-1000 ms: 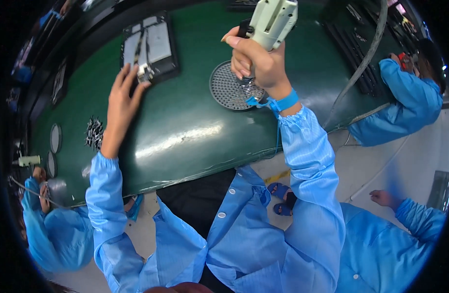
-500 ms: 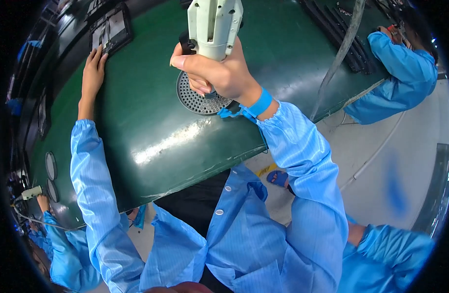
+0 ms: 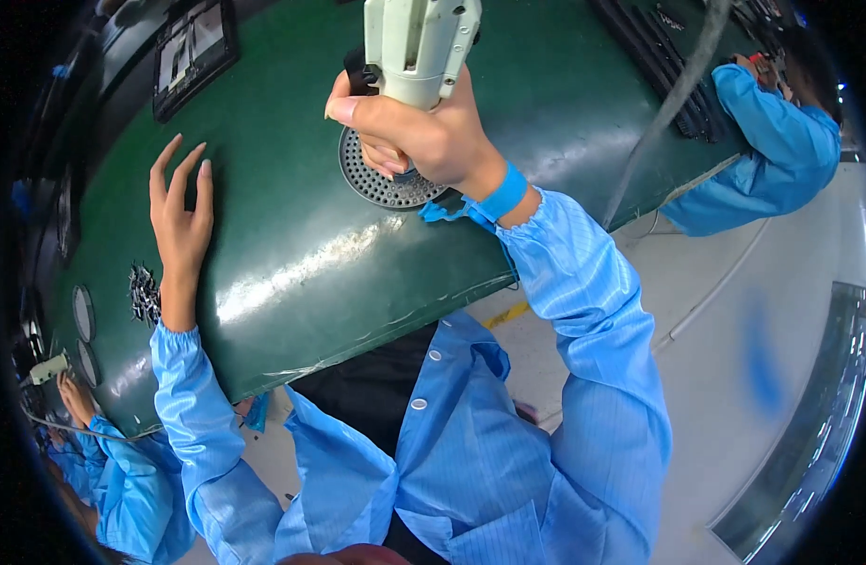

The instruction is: The person fastens screws into an electronic device on an assembly line using an electric screwdriver.

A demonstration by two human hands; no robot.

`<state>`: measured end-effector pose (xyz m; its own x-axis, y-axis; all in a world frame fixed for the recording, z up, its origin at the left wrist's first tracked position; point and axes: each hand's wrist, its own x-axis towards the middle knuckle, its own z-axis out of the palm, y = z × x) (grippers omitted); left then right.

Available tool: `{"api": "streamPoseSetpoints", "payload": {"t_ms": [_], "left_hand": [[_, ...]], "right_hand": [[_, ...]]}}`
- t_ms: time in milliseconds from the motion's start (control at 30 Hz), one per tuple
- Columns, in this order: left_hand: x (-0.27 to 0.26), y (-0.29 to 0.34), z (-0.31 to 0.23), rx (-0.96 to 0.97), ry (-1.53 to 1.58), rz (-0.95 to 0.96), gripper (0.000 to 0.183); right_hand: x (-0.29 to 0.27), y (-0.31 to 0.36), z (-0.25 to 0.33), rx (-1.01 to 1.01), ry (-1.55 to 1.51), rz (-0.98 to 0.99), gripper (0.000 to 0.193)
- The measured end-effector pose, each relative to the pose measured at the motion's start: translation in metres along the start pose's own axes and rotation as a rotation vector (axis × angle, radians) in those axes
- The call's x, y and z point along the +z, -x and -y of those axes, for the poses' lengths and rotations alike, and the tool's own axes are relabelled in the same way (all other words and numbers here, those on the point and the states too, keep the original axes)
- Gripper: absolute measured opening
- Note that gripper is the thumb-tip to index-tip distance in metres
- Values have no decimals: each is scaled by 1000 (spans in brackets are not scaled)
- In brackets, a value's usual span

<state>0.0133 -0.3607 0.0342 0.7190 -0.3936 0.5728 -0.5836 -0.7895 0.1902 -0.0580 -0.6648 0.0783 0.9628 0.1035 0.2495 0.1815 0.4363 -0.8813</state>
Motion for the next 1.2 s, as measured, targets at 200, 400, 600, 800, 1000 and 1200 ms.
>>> {"api": "streamPoseSetpoints", "payload": {"t_ms": [200,400,600,800,1000,1200], "left_hand": [[-8,14,0,-31,85,8,23],[-7,14,-4,-47,118,35,24],[-6,15,-1,-43,139,41,24],[-7,13,-5,-57,165,55,23],[-7,14,0,-50,152,68,23],[-8,15,-3,-47,163,65,23]], "right_hand": [[10,-1,-1,-26,189,-8,14],[8,1,-1,-40,187,14,14],[11,0,-1,-52,204,-3,14],[8,-1,0,-50,210,-5,19],[9,-1,-2,-39,250,3,26],[10,1,-2,-59,255,-13,21]]}}
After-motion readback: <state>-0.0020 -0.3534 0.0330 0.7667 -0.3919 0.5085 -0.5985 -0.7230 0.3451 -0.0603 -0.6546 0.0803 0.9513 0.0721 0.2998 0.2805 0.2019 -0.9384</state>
